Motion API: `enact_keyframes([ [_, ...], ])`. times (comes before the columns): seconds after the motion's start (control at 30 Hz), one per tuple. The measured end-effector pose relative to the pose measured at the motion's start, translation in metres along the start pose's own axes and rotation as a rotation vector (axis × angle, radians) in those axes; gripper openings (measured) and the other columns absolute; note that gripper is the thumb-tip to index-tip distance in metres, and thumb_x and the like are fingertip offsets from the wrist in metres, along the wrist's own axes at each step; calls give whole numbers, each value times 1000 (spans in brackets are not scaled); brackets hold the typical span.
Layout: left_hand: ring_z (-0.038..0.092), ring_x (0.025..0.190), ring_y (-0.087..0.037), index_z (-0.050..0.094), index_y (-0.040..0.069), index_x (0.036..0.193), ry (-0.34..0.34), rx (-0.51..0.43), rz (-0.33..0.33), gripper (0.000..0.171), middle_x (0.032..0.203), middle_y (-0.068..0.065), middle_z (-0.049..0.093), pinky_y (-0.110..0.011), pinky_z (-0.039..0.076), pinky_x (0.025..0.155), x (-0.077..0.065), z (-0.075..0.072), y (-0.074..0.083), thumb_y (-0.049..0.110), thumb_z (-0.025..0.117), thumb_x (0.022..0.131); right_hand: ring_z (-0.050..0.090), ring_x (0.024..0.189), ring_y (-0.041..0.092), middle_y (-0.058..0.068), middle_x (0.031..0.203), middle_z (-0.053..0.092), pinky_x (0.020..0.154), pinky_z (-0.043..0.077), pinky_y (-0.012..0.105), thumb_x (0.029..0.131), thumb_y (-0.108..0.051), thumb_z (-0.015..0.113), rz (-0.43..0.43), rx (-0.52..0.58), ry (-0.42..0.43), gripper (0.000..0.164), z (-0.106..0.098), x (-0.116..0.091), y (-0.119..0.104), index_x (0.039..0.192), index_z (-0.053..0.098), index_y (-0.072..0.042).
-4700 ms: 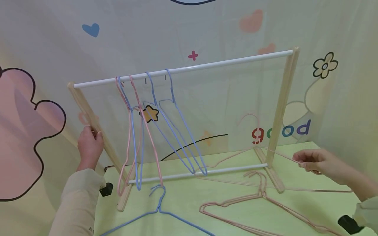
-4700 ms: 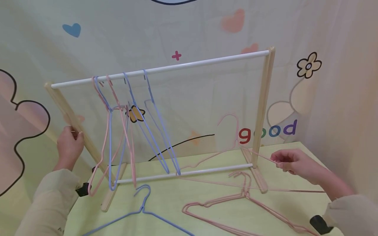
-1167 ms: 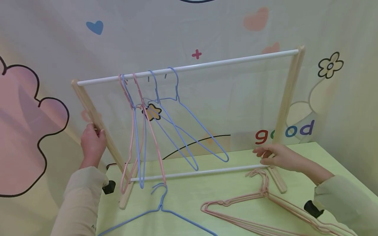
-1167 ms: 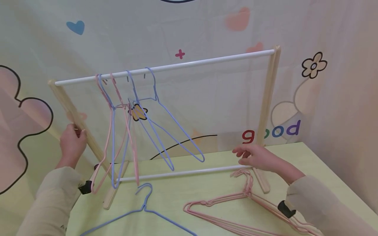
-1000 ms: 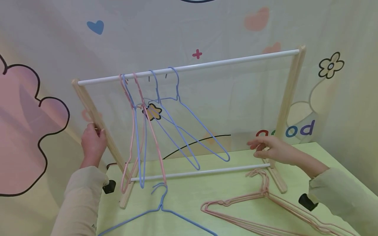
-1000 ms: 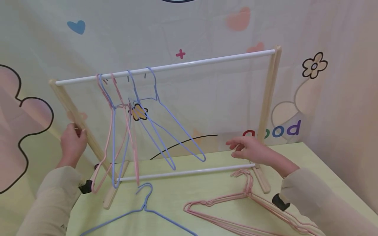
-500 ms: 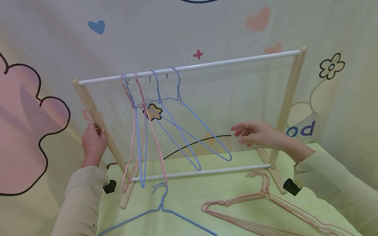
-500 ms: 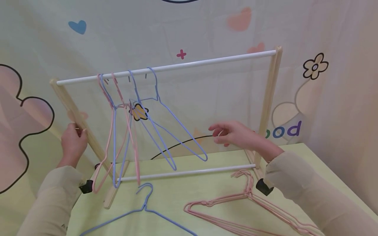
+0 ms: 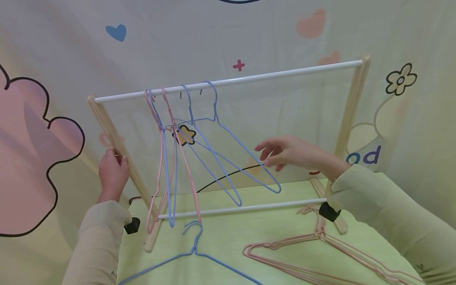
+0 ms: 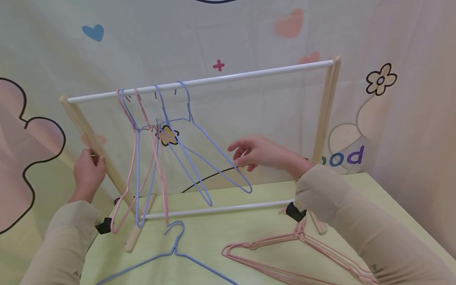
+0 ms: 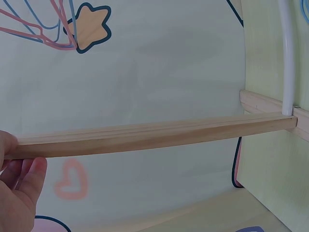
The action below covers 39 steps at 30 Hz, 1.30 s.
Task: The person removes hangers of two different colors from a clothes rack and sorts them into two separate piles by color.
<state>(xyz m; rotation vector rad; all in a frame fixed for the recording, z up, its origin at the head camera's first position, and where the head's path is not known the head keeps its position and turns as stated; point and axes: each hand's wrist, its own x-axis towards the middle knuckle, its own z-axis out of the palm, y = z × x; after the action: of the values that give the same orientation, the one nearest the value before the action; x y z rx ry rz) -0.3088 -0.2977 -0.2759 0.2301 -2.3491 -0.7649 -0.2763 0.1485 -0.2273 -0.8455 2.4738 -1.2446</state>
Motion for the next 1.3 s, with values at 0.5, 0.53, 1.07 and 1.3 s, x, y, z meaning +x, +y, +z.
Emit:
enact_keyframes([
  [0.5, 48, 91, -38, 43, -6, 111, -13, -5, -20, 30, 100, -24, 50, -49, 39, 81, -1, 0, 2, 16, 42, 91, 52, 61, 13, 0, 75, 52, 58, 48, 26, 82, 1, 54, 75, 185, -55, 27, 14, 16, -4, 109, 50, 4],
  [0.53, 48, 91, -38, 43, -6, 111, -13, -5, -20, 30, 100, -24, 50, -49, 39, 81, -1, 0, 2, 16, 42, 91, 51, 61, 13, 0, 74, 51, 58, 48, 26, 83, 2, 54, 72, 194, -54, 26, 14, 16, -4, 108, 49, 5],
  [1.07, 48, 90, -39, 44, -7, 110, -2, -3, -11, 29, 99, -25, 51, -49, 40, 80, 0, 1, 0, 15, 42, 90, 51, 62, 14, 4, 74, 49, 58, 49, 29, 84, -1, 54, -14, 101, -62, 19, -2, -6, -6, 101, 46, 2],
  [1.3, 48, 90, -38, 43, -7, 110, -2, -4, -11, 30, 99, -25, 50, -49, 39, 80, 0, 1, 0, 16, 41, 91, 51, 61, 13, 4, 73, 48, 57, 48, 28, 83, -1, 54, -41, 26, -52, 17, -16, -29, 0, 98, 46, 2],
])
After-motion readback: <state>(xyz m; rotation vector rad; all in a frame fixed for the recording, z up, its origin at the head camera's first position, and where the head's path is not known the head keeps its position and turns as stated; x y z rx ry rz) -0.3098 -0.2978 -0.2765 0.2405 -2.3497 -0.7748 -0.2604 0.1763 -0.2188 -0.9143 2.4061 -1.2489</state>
